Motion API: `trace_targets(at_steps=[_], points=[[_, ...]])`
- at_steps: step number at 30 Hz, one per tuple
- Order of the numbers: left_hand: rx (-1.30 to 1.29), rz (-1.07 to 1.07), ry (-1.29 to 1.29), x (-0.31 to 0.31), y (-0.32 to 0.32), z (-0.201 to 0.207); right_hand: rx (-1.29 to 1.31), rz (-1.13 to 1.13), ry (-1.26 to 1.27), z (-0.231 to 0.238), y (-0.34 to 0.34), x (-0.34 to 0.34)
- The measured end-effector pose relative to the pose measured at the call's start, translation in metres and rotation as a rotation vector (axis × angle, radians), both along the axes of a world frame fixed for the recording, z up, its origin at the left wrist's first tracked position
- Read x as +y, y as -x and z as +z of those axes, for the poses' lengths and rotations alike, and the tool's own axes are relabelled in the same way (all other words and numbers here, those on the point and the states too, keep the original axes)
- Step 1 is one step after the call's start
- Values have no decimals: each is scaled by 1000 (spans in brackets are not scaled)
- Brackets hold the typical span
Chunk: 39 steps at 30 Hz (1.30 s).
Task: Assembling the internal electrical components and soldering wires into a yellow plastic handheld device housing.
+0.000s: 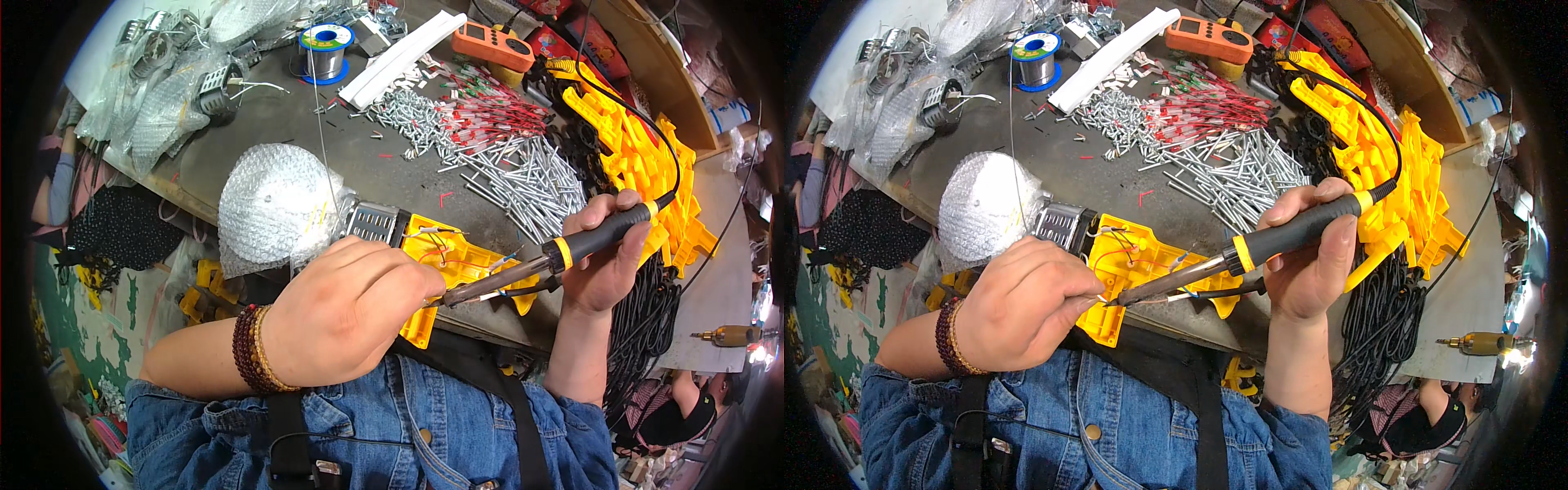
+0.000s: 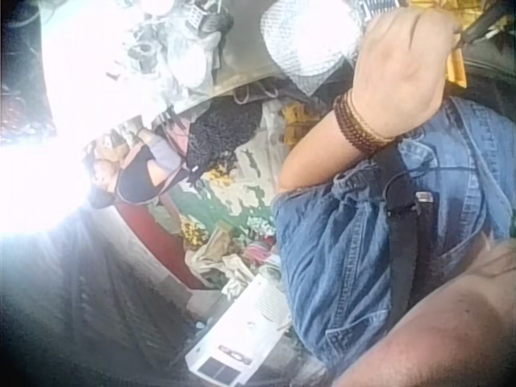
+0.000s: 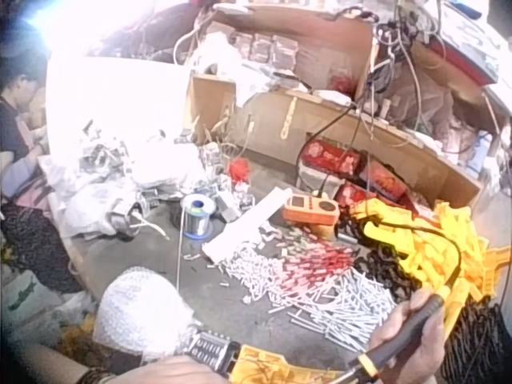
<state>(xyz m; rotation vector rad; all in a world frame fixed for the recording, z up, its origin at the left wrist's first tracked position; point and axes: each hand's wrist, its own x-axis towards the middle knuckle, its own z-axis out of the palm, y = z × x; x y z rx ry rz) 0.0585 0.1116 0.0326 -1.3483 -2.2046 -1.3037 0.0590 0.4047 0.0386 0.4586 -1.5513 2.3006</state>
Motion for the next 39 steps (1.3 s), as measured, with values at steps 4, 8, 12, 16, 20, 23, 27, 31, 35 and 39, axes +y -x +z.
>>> trace_targets(at_steps=[4, 8, 12, 16, 20, 23, 27, 31, 35, 39], points=[[-10, 4, 17, 1, 0, 0, -6, 3, -5, 0, 0, 0], [10, 18, 15, -2, 5, 3, -4, 9, 1, 0, 2, 0], [128, 138, 145, -19, 23, 28, -16, -25, 28, 2, 2, 3], [73, 268, -122, 1, 65, 31, 33, 107, -17, 5, 2, 1], [116, 232, 18, -7, 57, 36, 209, -173, -72, 24, -19, 22], [-40, 9, -160, -20, 3, 59, 515, -648, -256, 62, -17, 76], [-446, -993, -880, 9, -37, 34, 304, -747, -794, 90, 59, 82], [-376, -902, -1075, 33, -25, 52, 274, -705, -727, 73, 123, 117], [-725, -929, -1119, 22, -57, 48, 281, -707, -672, 53, 173, 123], [-631, -1025, -1055, 10, -34, 47, 270, -783, -893, 36, 211, 136]])
